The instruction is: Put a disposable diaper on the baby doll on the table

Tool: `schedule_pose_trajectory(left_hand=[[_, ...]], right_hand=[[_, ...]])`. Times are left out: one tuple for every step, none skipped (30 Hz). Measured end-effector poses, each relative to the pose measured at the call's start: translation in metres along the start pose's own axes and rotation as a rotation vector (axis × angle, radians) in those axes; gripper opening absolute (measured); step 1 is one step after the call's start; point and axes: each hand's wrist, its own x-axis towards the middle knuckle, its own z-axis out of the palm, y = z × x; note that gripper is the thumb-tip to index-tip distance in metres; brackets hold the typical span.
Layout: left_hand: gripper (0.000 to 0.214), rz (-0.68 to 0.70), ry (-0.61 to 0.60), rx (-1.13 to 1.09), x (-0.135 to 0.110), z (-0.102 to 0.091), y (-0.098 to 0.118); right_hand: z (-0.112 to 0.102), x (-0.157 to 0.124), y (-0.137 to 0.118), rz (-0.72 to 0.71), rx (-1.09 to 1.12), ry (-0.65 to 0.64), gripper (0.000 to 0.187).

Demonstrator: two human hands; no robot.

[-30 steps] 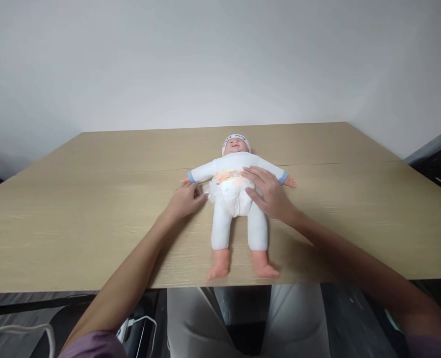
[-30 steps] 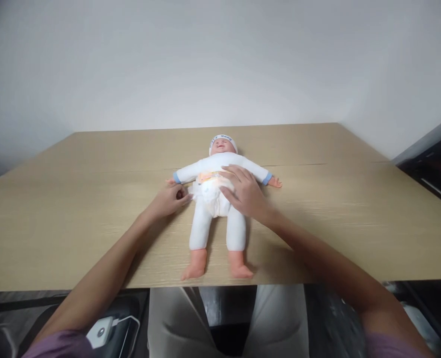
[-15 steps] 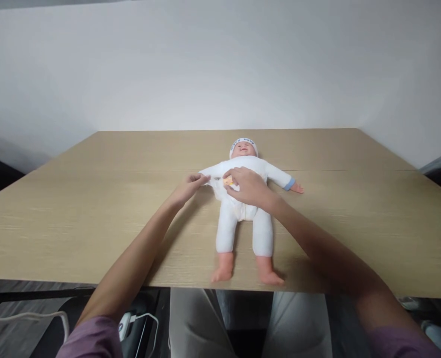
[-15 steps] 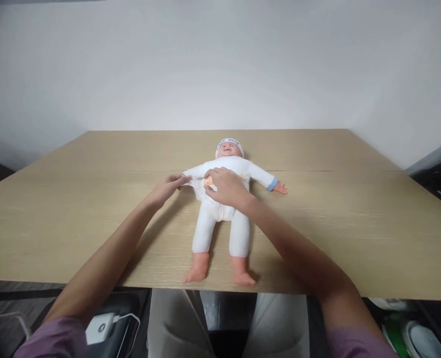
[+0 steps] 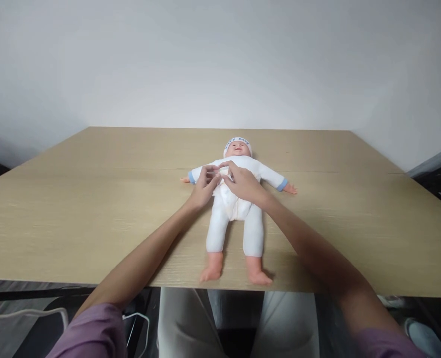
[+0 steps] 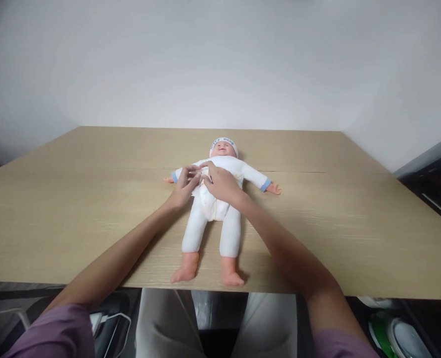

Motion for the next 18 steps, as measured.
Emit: schedule_pose_trajectory(left_hand=[[0.064, 0.003, 0.017, 0.024, -0.001, -0.002, -0.006], [0.065, 0.000, 0.027, 0.043, -0.001, -0.002, -0.010], [0.064, -0.005, 0.032, 0.055, -0.001, -0.003, -0.013], [0.062, -0.009, 0.034, 0.063, -0.001, -0.002, -0.014], [0.060, -0.008, 0.037, 0.070, 0.000, -0.001, -0.014], [0.058, -0.003, 0.049, 0.078, 0.000, 0.000, -0.013], [0.057, 0.005, 0.073, 0.089, -0.001, 0.001, -0.009], [0.055, 0.013, 0.109, 0.103, -0.002, 0.001, -0.004], [0.052, 0.026, 0.144, 0.121, -0.005, 0.001, 0.003], [0.047, 0.049, 0.176, 0.141, -0.010, -0.001, 0.011], [0.042, 0.086, 0.193, 0.165, -0.017, -0.003, 0.020], [0.038, 0.139, 0.184, 0.197, -0.025, -0.005, 0.030], [0.034, 0.199, 0.140, 0.233, -0.035, -0.008, 0.040], [0.031, 0.253, 0.051, 0.269, -0.045, -0.012, 0.050], [0.029, 0.291, -0.077, 0.303, -0.056, -0.015, 0.058], [0.026, 0.307, -0.229, 0.334, -0.067, -0.018, 0.065], [0.024, 0.302, -0.378, 0.367, -0.077, -0.020, 0.071], [0.024, 0.284, -0.499, 0.401, -0.085, -0.022, 0.074]], right_hand=[[0.000, 0.000, 0.001, 0.008, 0.017, 0.012, 0.038], [0.001, -0.001, 0.002, 0.013, 0.032, 0.026, 0.038], [0.002, -0.001, 0.003, 0.013, 0.042, 0.046, 0.038], [0.003, -0.001, 0.005, 0.008, 0.048, 0.074, 0.038], [0.004, 0.000, 0.006, 0.001, 0.050, 0.112, 0.038], [0.005, 0.000, 0.007, -0.011, 0.048, 0.160, 0.039], [0.006, 0.000, 0.007, -0.024, 0.046, 0.214, 0.040], [0.005, -0.001, 0.007, -0.039, 0.042, 0.269, 0.041], [0.004, -0.004, 0.005, -0.054, 0.038, 0.320, 0.042], [0.002, -0.008, 0.001, -0.070, 0.038, 0.365, 0.042], [-0.001, -0.015, -0.003, -0.091, 0.042, 0.398, 0.040], [-0.004, -0.024, -0.009, -0.117, 0.055, 0.418, 0.036], [-0.007, -0.037, -0.014, -0.149, 0.077, 0.419, 0.029], [-0.011, -0.051, -0.020, -0.185, 0.106, 0.391, 0.022], [-0.013, -0.067, -0.025, -0.215, 0.138, 0.334, 0.014], [-0.016, -0.084, -0.028, -0.232, 0.165, 0.248, 0.009], [-0.018, -0.100, -0.029, -0.230, 0.180, 0.144, 0.009], [-0.019, -0.115, -0.027, -0.209, 0.175, 0.042, 0.011]])
